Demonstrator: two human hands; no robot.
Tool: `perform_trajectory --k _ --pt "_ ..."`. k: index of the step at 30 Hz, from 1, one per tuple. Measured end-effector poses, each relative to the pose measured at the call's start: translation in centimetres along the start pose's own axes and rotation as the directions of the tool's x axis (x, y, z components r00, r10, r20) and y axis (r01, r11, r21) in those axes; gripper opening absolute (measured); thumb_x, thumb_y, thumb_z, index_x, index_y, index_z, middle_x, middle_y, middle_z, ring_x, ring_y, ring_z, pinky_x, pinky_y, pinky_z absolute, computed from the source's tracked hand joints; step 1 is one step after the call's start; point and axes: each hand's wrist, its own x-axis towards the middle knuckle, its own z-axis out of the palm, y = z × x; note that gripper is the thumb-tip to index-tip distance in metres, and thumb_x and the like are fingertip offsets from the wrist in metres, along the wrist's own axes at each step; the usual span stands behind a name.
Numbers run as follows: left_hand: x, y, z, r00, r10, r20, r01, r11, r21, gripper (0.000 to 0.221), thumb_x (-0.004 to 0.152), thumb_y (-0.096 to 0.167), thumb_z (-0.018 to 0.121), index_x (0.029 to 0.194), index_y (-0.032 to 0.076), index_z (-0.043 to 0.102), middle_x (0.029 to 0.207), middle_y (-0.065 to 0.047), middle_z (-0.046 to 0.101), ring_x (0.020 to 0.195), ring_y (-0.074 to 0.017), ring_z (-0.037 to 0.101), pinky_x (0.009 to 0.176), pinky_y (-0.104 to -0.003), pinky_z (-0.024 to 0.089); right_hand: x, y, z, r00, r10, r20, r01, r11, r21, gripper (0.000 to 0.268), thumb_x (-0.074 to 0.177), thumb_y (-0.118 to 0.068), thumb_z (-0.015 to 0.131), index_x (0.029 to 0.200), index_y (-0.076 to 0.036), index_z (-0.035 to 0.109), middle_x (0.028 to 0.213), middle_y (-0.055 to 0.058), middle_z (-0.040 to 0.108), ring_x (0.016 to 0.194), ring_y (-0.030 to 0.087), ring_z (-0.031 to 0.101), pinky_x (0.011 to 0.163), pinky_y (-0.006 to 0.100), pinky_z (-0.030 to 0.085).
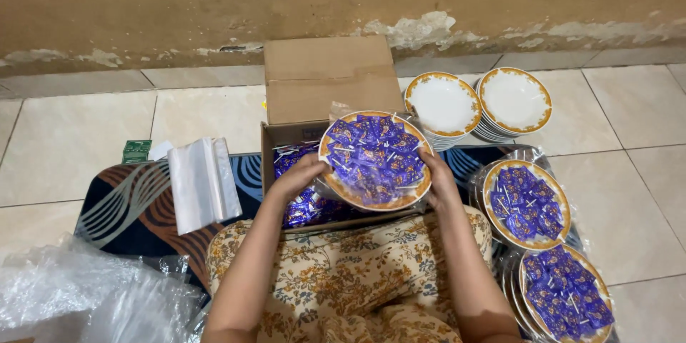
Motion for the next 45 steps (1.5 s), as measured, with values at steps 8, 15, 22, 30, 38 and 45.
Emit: perform_trajectory --k 8,15,22,30,38,45 --pt "-1.7 -0.9 1.7 0.912 0.174 0.372 -0.352 0.797 0.491 0.053 0.072 0.009 0.087 0.121 -0.001 0.069 0.121 -0.022 0.072 0.121 -0.0435 0.061 0.108 -0.052 0.044 -0.1 0.2 -6.0 0.982 -0.117 -0.147 0.137 0.981 0.139 0.046 0.099 -0.017 0.065 0.14 -0.008 0.047 0.108 0.022 0.068 0.09 0.035 0.076 0.082 0.052 0.063" --pt "5.4 -5.4 2.8 0.962 0.246 0.12 -0.231 0.495 0.838 0.028 0.09 0.022 0.069 0.118 0.023 0.074 0.094 -0.009 0.078 0.097 -0.0369 0.072 0.085 -0.049 0.057 -2.7 -0.4 -8.7 0.931 -0.191 -0.31 0.268 0.936 0.227 0.031 0.092 -0.017 0.072 0.12 -0.009 0.061 0.098 0.019 0.073 0.081 0.031 0.077 0.077 0.048 0.065" --pt "6.5 -3.7 13.7 0.941 0.255 0.224 -0.271 0.961 0.048 0.022 0.105 0.018 0.046 0.126 0.014 0.053 0.101 -0.01 0.069 0.091 -0.0207 0.064 0.082 -0.037 0.057 -6.7 -1.9 -13.3 0.851 -0.275 -0.448 0.403 0.888 0.222 0.028 0.094 -0.015 0.069 0.12 -0.008 0.061 0.099 0.019 0.073 0.082 0.03 0.077 0.08 0.049 0.065" --pt "6.0 -5.1 27.1 0.968 -0.015 0.249 0.131 0.881 -0.455 0.041 0.104 0.023 0.057 0.143 0.015 0.049 0.131 -0.01 0.063 0.118 -0.0231 0.064 0.104 -0.038 0.053 -13.0 -3.0 -23.7 0.679 -0.369 -0.635 0.569 0.811 0.138 0.044 0.094 -0.019 0.067 0.137 -0.014 0.058 0.114 0.02 0.072 0.096 0.036 0.076 0.089 0.054 0.063" --pt "7.9 -13.5 37.8 0.863 -0.027 0.504 0.034 0.999 -0.005 0.049 0.087 0.002 0.066 0.135 0.006 0.057 0.121 -0.017 0.065 0.112 -0.0272 0.062 0.097 -0.041 0.051 -21.5 -1.4 -32.4 0.501 -0.288 -0.816 0.57 0.82 0.06 0.031 0.095 -0.022 0.064 0.125 -0.016 0.063 0.105 0.016 0.075 0.088 0.031 0.077 0.083 0.048 0.064" --pt "15.0 -31.4 44.2 0.861 -0.064 0.504 -0.32 0.702 0.636 0.036 0.068 0.019 0.072 0.103 0.02 0.081 0.085 -0.006 0.076 0.094 -0.0272 0.076 0.083 -0.04 0.06 -24.6 2.0 -38.8 0.303 -0.3 -0.904 0.553 0.828 -0.09 0.029 0.093 -0.02 0.065 0.122 -0.018 0.062 0.097 0.01 0.073 0.084 0.023 0.077 0.08 0.039 0.066"
